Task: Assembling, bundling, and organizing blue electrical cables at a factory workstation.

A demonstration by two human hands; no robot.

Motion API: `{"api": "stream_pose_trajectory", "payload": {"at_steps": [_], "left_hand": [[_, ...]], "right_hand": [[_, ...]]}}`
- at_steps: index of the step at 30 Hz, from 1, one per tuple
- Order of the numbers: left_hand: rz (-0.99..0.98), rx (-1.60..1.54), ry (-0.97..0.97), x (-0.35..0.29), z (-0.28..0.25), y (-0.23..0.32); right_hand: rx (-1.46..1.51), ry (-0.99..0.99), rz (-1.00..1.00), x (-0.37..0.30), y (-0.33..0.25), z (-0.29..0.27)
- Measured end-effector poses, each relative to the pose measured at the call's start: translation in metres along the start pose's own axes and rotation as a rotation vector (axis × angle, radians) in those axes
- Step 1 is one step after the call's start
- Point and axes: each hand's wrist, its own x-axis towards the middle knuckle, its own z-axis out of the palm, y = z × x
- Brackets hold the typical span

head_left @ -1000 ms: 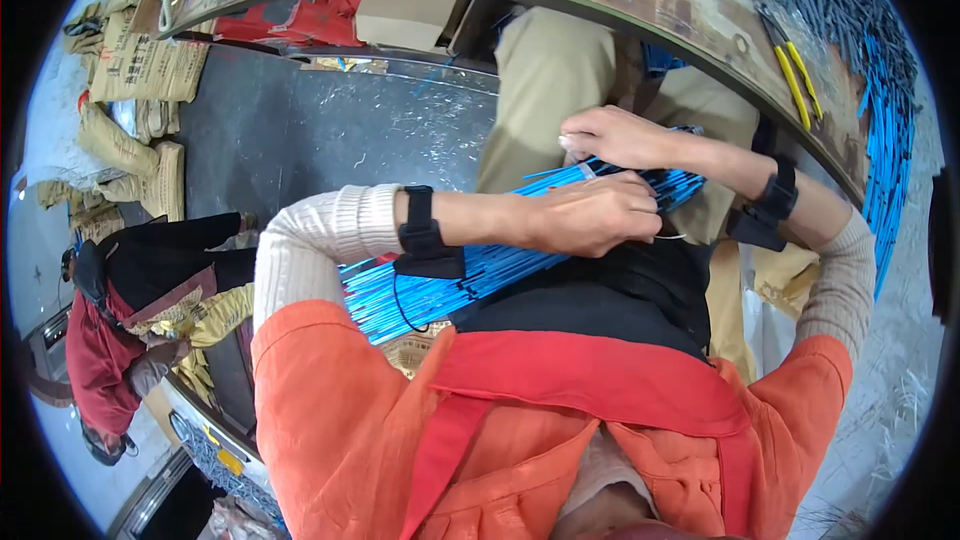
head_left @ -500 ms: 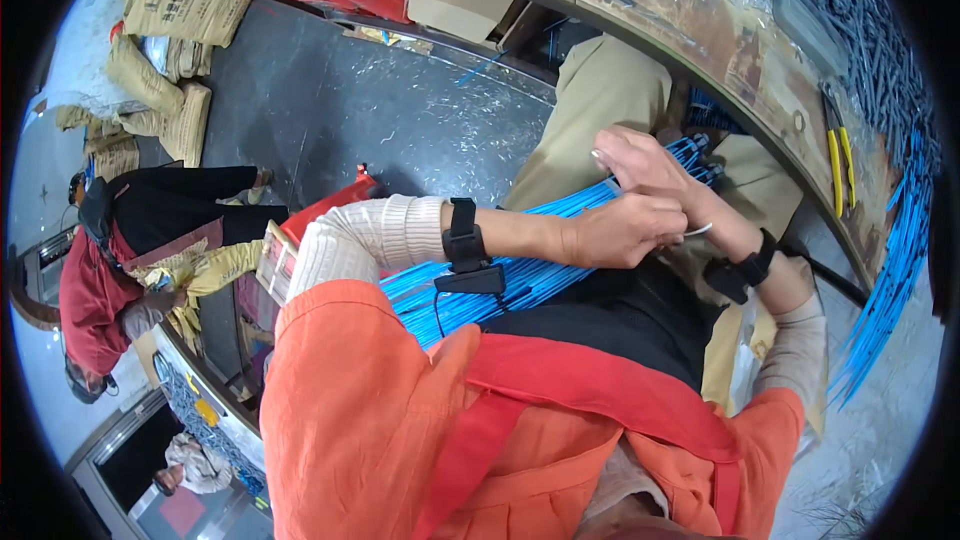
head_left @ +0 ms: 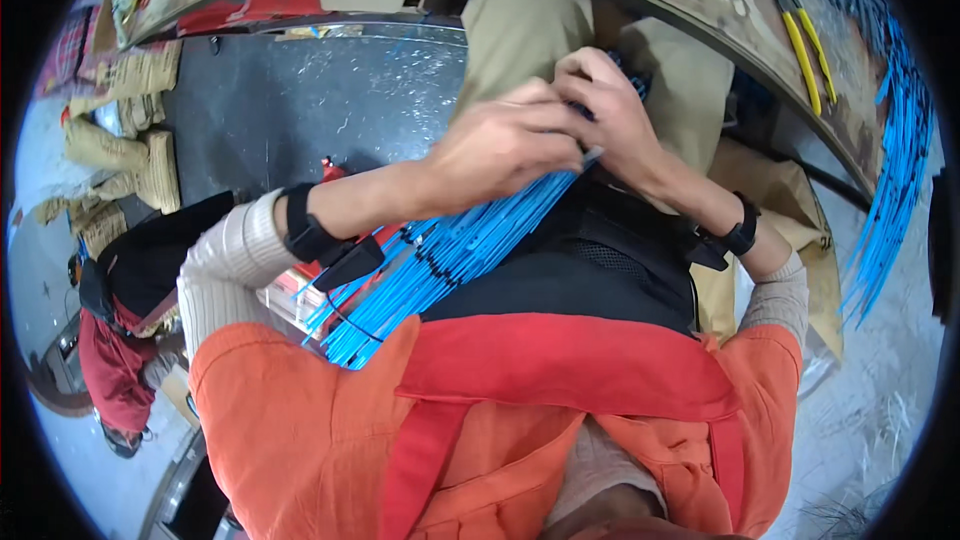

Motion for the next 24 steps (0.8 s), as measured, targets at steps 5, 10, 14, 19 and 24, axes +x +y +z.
{"api": "stream_pose_trajectory", "payload": {"at_steps": [5, 10, 14, 19, 24], "left_hand": [[-0.160, 0.068, -0.044, -0.017, -0.002, -0.013], [-0.290, 0.082, -0.009, -0.017, 0.007, -0.018], [-0.233, 0.104, -0.064, -0.011, 0.004, -0.024], [-0.465, -0.396, -0.389, 0.001, 0.001, -0.065], [-0.996, -1.007, -0.794, 0.024, -0.012, -0.075]], "right_hand": [[-0.108, -0.002, 0.084, -0.023, -0.015, -0.002], [-0.173, -0.005, 0.065, -0.027, -0.022, -0.004], [-0.282, -0.039, -0.030, -0.045, -0.027, -0.007], [0.051, -0.048, 0.167, -0.032, -0.018, -0.017], [0.236, -0.024, 0.310, -0.031, -0.016, -0.012]]}}
